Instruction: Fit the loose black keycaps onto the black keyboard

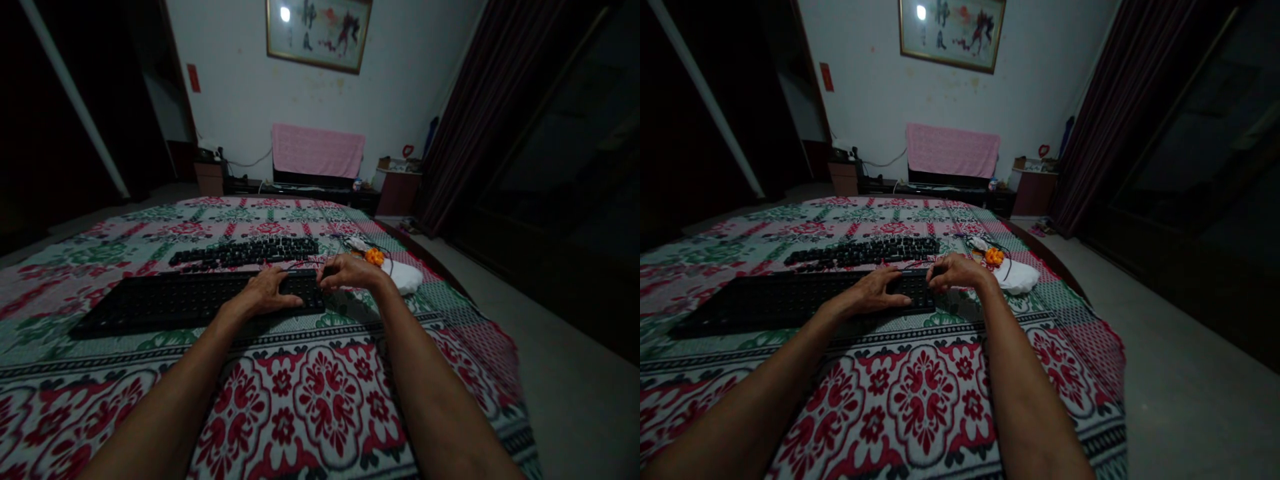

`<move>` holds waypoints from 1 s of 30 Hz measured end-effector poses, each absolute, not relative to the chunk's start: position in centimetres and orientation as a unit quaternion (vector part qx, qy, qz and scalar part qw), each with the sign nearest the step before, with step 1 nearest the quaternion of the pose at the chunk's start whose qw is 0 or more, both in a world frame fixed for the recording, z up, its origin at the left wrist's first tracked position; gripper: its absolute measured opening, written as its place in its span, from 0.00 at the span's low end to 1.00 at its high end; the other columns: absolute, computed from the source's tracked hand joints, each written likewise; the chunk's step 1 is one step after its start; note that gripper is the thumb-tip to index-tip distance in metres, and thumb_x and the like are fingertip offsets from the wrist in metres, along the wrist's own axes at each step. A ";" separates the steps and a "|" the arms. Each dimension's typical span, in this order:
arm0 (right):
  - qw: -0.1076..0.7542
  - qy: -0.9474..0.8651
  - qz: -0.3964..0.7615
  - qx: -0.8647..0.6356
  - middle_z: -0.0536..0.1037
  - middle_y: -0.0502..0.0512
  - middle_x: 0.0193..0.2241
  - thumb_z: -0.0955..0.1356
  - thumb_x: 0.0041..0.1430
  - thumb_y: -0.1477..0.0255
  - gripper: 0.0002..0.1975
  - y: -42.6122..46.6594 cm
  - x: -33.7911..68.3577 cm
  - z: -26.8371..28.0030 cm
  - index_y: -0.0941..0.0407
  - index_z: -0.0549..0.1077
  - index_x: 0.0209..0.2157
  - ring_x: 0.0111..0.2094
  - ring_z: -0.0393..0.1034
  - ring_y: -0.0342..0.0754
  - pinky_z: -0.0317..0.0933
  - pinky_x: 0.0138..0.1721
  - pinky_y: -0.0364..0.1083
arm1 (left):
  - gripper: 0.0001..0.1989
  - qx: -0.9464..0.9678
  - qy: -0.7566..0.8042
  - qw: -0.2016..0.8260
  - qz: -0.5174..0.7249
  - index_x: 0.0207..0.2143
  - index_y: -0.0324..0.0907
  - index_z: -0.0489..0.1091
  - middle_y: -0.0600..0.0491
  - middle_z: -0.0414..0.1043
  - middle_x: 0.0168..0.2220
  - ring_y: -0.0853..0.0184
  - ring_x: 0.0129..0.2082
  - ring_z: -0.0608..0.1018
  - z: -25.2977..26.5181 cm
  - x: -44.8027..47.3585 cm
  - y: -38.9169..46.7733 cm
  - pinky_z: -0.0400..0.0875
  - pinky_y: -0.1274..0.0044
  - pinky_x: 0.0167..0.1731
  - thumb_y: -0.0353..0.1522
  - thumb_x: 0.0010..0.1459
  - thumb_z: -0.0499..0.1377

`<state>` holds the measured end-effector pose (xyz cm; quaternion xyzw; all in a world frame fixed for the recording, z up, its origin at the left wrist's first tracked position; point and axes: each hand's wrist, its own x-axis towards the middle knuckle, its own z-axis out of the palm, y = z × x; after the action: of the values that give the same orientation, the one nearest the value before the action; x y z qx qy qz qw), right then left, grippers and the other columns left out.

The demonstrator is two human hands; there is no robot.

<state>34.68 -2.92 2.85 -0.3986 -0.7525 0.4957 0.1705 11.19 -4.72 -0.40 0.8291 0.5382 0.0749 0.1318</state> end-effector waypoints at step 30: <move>0.068 -0.861 0.267 -0.427 0.73 0.46 0.20 0.67 0.46 0.78 0.10 -4.0 32.3 3.9 0.57 0.78 0.31 0.22 0.61 0.39 0.51 0.24 0.38 | 0.41 0.830 0.541 0.121 0.065 0.57 0.41 0.63 0.44 0.53 0.63 0.51 0.62 0.58 -0.3 11.4 -4.9 0.55 0.65 0.59 0.55 0.45 0.55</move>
<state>32.29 -4.02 3.86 -0.4272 -0.8611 0.2672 0.0682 11.44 -4.87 -0.34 0.8299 0.5407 0.0651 0.1212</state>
